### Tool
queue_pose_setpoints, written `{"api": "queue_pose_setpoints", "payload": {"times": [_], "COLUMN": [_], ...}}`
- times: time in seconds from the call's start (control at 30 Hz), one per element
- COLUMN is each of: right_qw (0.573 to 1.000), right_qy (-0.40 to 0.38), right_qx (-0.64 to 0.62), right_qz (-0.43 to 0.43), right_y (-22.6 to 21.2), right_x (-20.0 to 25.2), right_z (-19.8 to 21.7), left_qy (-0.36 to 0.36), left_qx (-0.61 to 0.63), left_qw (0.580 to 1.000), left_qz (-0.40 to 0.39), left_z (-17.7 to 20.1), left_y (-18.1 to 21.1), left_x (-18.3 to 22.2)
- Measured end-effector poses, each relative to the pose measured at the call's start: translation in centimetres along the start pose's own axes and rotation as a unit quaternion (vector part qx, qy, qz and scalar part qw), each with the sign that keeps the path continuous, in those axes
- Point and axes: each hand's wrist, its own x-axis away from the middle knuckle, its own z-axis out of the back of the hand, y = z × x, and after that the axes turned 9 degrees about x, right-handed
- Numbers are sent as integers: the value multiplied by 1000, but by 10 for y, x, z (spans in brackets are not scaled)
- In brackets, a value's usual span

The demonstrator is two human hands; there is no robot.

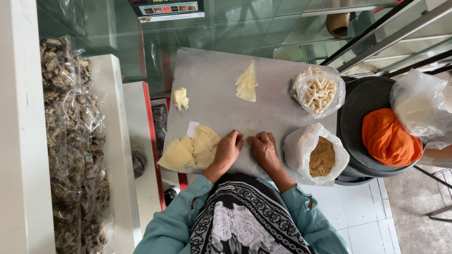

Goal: The person places a brown filling into triangular pastry sheets and folds them by hand, then repeats the process with additional sheets and filling.

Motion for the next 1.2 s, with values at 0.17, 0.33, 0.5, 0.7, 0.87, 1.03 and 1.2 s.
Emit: {"api": "queue_pose_setpoints", "payload": {"times": [0.17,0.33,0.5,0.7,0.87,1.03,1.2], "right_qw": [997,997,995,986,994,998,998], "right_qy": [8,14,13,4,2,10,6], "right_qx": [-51,-44,-68,-91,-11,27,62], "right_qz": [-61,-64,-77,-143,-106,-62,-19], "right_y": [-2,-7,-11,-7,-3,-3,-7], "right_x": [-5,-4,-7,4,21,17,16], "right_z": [5,12,16,28,29,24,25], "left_qy": [-8,6,18,24,22,10,0], "left_qx": [-9,-6,6,16,17,15,-15], "left_qw": [1000,1000,1000,999,999,998,997], "left_qz": [8,-1,-5,-26,-47,-55,-73], "left_z": [3,2,0,-1,-2,-2,-2], "left_y": [6,7,5,1,2,8,11], "left_x": [-1,-1,0,3,5,3,4]}}
